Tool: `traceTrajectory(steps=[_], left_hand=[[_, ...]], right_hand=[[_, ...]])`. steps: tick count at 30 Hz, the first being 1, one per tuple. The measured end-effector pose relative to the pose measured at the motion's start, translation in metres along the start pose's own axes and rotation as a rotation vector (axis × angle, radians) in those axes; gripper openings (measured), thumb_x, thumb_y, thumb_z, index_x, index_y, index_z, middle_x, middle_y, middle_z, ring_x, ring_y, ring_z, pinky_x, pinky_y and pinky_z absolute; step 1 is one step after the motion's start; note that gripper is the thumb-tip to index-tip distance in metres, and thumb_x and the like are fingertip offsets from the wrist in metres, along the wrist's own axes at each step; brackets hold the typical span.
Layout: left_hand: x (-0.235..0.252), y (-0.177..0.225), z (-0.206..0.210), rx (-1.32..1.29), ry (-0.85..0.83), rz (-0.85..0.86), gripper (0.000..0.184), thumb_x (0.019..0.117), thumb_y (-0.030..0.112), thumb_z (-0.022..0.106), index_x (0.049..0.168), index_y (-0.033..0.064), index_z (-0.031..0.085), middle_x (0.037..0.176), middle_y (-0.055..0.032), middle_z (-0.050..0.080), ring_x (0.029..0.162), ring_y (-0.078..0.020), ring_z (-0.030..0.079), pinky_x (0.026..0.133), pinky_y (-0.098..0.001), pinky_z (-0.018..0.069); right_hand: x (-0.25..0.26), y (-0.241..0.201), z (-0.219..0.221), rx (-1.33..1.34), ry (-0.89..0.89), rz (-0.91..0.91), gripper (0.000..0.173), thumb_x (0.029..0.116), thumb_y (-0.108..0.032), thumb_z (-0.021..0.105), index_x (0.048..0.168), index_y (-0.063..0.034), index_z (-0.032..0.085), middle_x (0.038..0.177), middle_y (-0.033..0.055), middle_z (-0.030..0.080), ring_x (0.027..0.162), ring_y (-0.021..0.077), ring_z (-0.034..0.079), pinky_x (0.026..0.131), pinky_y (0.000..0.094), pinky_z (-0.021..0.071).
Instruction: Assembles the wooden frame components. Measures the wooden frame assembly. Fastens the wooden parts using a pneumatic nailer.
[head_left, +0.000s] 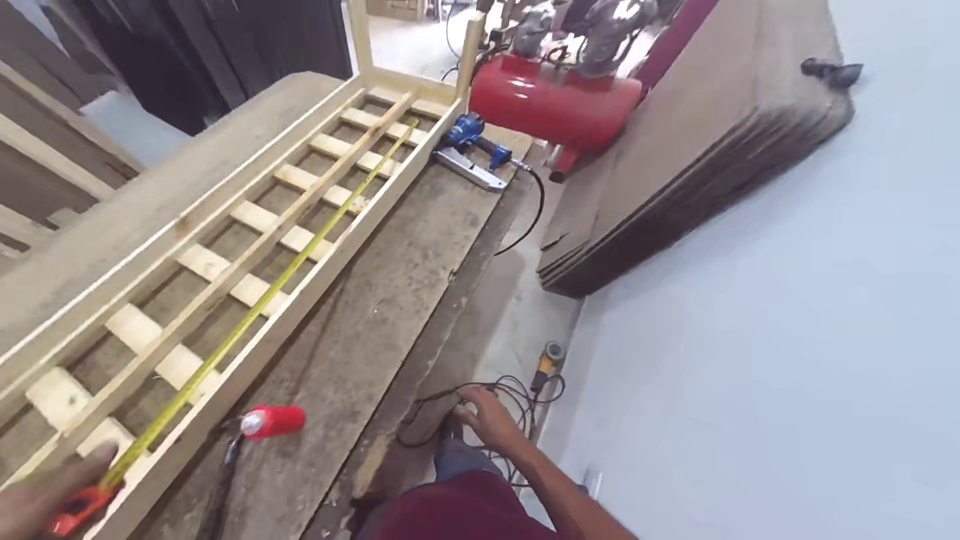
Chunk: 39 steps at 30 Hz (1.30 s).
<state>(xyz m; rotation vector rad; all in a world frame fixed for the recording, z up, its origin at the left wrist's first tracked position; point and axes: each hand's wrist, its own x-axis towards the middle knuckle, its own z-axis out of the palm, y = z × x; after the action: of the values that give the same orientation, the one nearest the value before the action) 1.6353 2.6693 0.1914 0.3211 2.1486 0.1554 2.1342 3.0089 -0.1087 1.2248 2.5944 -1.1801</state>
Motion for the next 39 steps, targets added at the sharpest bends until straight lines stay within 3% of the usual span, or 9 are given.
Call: traceTrajectory(steps=[4,10,19,24,28,31,35,37,39], left_hand=[[0.063,0.123,0.022,-0.160,0.016,0.000,0.086,0.0988,0.078,0.022,0.119,0.0046,0.062,0.086,-0.0157,0.067,0.070,-0.0294,0.067,0.065,-0.0515,0.0578],[0.154,0.280,0.149,-0.400,-0.078,0.125,0.090,0.0992,0.078,0.018,0.128,0.0016,0.056,0.088,-0.0185,0.065,0.072,-0.0322,0.065,0.069,-0.0551,0.0573],[0.292,0.475,0.304,-0.842,0.055,0.422,0.084,0.1070,0.063,0.011,0.130,-0.0007,0.060,0.096,-0.0202,0.070,0.080,-0.0298,0.069,0.075,-0.0517,0.0591],[0.333,0.564,0.306,-0.915,0.098,0.625,0.090,0.1035,0.061,-0.002,0.133,0.0002,0.057,0.100,-0.0153,0.071,0.082,-0.0227,0.070,0.077,-0.0447,0.0604],[0.342,0.622,0.288,-1.019,0.108,0.717,0.112,0.0844,0.093,0.015,0.142,0.0034,0.050,0.087,-0.0076,0.073,0.067,-0.0165,0.070,0.064,-0.0393,0.0627],[0.351,0.652,0.276,-1.070,0.148,0.718,0.118,0.0798,0.097,0.018,0.147,0.0029,0.045,0.088,-0.0084,0.075,0.068,-0.0177,0.072,0.063,-0.0394,0.0633],[0.354,0.670,0.273,-0.828,0.386,0.493,0.094,0.0983,0.074,0.007,0.145,0.0057,0.051,0.094,-0.0135,0.073,0.077,-0.0229,0.072,0.072,-0.0469,0.0616],[0.349,0.681,0.267,-0.566,0.494,0.316,0.067,0.1087,0.054,0.021,0.141,0.0068,0.057,0.112,-0.0214,0.070,0.102,-0.0348,0.069,0.092,-0.0598,0.0545],[0.355,0.694,0.266,-0.400,0.563,0.176,0.058,0.1086,0.052,0.035,0.137,0.0079,0.060,0.112,-0.0209,0.071,0.105,-0.0380,0.069,0.094,-0.0646,0.0523]], right_hand=[[-0.009,0.058,-0.072,-0.058,-0.039,0.062,0.050,0.1014,-0.050,0.056,0.133,-0.0115,0.066,0.135,0.0131,0.064,0.128,0.0295,0.060,0.109,0.0512,0.0480],[0.005,0.118,-0.155,0.031,0.111,0.170,0.052,0.1003,-0.048,0.061,0.133,-0.0082,0.065,0.134,0.0153,0.064,0.121,0.0316,0.064,0.104,0.0532,0.0517],[0.125,0.175,-0.269,-0.033,-0.019,0.176,0.055,0.0997,-0.052,0.059,0.135,-0.0109,0.064,0.138,0.0149,0.062,0.123,0.0320,0.062,0.103,0.0539,0.0515],[0.235,0.206,-0.362,-0.090,-0.057,0.192,0.055,0.0993,-0.050,0.061,0.135,-0.0085,0.064,0.135,0.0171,0.063,0.120,0.0336,0.063,0.102,0.0551,0.0516],[0.313,0.196,-0.442,-0.126,-0.102,0.127,0.054,0.0991,-0.049,0.062,0.135,-0.0094,0.063,0.135,0.0161,0.063,0.119,0.0317,0.064,0.103,0.0539,0.0522],[0.373,0.188,-0.489,-0.111,-0.061,0.073,0.053,0.0996,-0.046,0.063,0.135,-0.0068,0.063,0.133,0.0181,0.063,0.120,0.0326,0.064,0.104,0.0539,0.0511],[0.453,0.181,-0.528,-0.098,-0.059,0.049,0.054,0.1005,-0.045,0.062,0.140,-0.0081,0.059,0.134,0.0179,0.063,0.121,0.0326,0.063,0.105,0.0544,0.0503],[0.500,0.177,-0.542,-0.102,-0.056,0.027,0.056,0.0998,-0.046,0.062,0.142,-0.0091,0.057,0.136,0.0169,0.061,0.123,0.0311,0.061,0.106,0.0528,0.0496],[0.552,0.173,-0.555,-0.114,-0.018,0.020,0.059,0.0985,-0.047,0.063,0.144,-0.0090,0.055,0.139,0.0168,0.060,0.126,0.0312,0.060,0.107,0.0529,0.0496]])
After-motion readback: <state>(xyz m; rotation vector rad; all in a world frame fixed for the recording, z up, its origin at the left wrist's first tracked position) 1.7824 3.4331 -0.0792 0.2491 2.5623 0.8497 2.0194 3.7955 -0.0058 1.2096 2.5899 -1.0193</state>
